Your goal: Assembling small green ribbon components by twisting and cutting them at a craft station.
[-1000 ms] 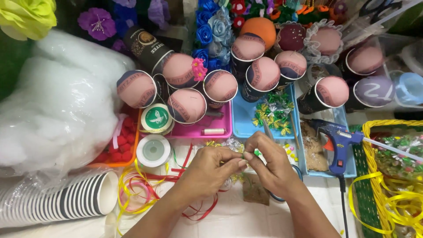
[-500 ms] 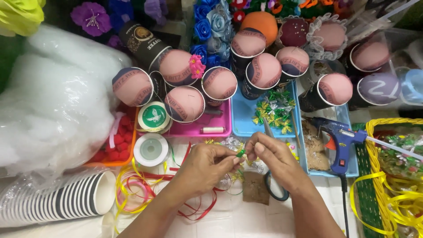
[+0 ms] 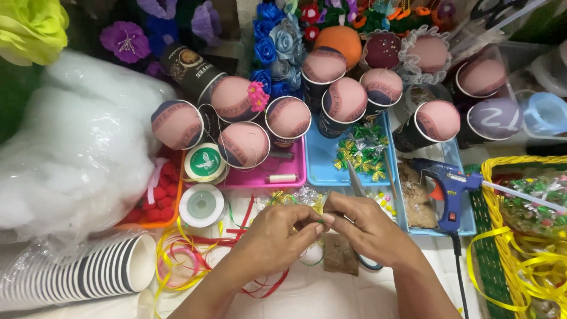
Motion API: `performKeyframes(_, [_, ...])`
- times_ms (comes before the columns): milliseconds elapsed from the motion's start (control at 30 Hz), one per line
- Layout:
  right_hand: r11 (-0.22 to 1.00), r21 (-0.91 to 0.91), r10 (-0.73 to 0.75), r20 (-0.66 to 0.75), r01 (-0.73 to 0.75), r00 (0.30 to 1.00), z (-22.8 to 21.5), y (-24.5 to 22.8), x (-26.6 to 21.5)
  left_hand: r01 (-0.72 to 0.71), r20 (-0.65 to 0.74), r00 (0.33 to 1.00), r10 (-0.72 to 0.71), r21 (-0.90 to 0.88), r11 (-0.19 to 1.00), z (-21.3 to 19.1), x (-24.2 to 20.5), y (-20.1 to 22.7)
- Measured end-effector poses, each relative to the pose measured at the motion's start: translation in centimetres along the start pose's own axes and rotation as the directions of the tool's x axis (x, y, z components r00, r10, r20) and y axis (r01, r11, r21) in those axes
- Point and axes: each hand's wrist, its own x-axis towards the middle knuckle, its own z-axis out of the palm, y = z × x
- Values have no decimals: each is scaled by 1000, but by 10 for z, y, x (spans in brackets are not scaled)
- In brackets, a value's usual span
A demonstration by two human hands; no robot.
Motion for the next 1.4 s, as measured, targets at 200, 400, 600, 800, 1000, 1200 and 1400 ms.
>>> performKeyframes(200, [969, 247, 80, -229, -21, 970, 6, 14, 3, -367, -505, 765, 398, 165, 915, 4, -8, 6])
performKeyframes(400, [977, 208, 78, -551, 46, 831, 19, 8, -1, -459, -395, 815, 423, 5, 888, 34, -16, 11])
performKeyframes(600, [934, 316, 98, -671, 164, 735, 49, -7, -20, -311, -374, 919, 127, -487, 816, 71, -8, 0])
performKeyframes(800, [876, 418, 202, -771, 241, 604, 86, -3, -31, -446, -462, 874, 149, -644, 622, 95, -5, -4])
performKeyframes(1000, [788, 496, 215, -777, 365, 591, 99, -6, -27, -347, -412, 911, 2, -765, 542, 93, -9, 2])
performKeyframes(1200, [800, 475, 210, -794, 366, 571, 109, -4, -26, -203, -289, 940, -182, -902, 382, 89, -12, 5])
performKeyframes(1400, [797, 521, 163, -672, 305, 723, 91, -12, -36, -249, -355, 927, -124, -825, 507, 72, -10, -9])
